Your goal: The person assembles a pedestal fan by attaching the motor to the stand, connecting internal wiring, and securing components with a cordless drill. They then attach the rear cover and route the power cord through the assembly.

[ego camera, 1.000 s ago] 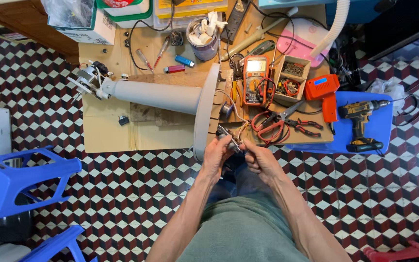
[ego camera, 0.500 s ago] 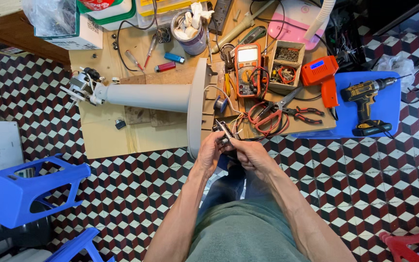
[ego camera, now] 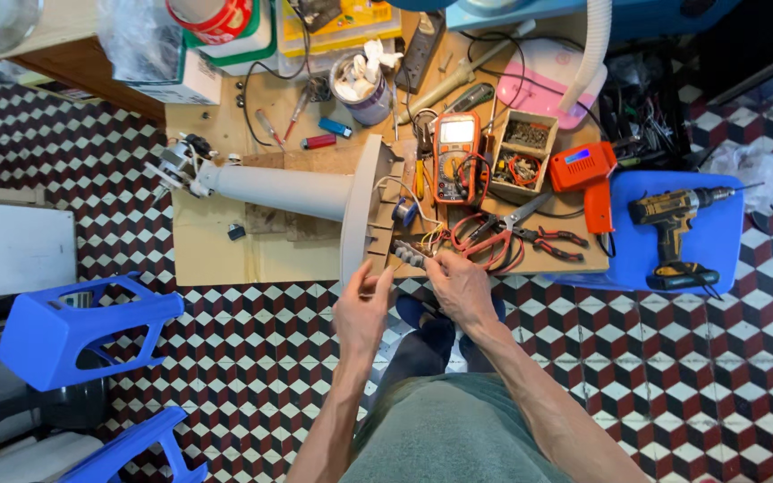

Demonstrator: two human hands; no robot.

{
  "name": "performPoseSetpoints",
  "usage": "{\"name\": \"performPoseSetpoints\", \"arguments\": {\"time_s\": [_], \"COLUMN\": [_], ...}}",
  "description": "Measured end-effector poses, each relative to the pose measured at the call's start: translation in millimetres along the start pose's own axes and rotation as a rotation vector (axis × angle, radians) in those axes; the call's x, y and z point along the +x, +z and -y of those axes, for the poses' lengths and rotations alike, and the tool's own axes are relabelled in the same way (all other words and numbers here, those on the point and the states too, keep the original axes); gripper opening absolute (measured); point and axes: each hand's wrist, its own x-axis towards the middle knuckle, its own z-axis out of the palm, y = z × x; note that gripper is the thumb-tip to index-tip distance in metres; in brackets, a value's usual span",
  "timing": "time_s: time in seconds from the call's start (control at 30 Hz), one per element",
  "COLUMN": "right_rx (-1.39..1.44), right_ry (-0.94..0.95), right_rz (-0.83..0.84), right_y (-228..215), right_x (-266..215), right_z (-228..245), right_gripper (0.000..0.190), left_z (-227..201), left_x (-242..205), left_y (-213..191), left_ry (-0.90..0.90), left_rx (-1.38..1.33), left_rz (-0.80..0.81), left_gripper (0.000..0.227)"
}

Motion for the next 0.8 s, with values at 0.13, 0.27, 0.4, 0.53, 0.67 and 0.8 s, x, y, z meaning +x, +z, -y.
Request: {"name": "performPoseSetpoints", "arguments": {"time_s": [0.13, 0.27, 0.4, 0.53, 0.67, 0.8], "right_rx": [-0.064, -0.084, -0.102, -0.096, -0.039, 0.049], "right_ry": [-0.087, -0.154, -0.223, -0.330, -0.458, -0.453], "right_rz": [-0.011, -0.008, -0.075, -0.119, -0.226, -0.257], "right_y": [-6, -3, 0, 18, 41, 49], "right_x": [11, 11, 17, 32, 46, 48], "right_z": [-6, 3, 20, 51, 81, 98], "right_gripper": [0.025, 0.025, 0.021, 0.021, 0.023, 0.019], "left_z": [32, 48, 20, -36, -80, -99], "left_x": [8, 36, 44, 58, 76, 85], "left_y": [-11, -8, -39, -95, -133, -149], "left_ry": [0.538, 0.060, 0.087, 0.073, 0.067, 0.068], "left_rx": [0.384, 0.192, 0.102, 0.116, 0.126, 0.114], "left_rz": [-0.402, 0.003, -0.078, -0.001, 0.092, 0.086], "left_gripper": [0.083, 0.059, 0.058, 0.045, 0.042, 0.045]}}
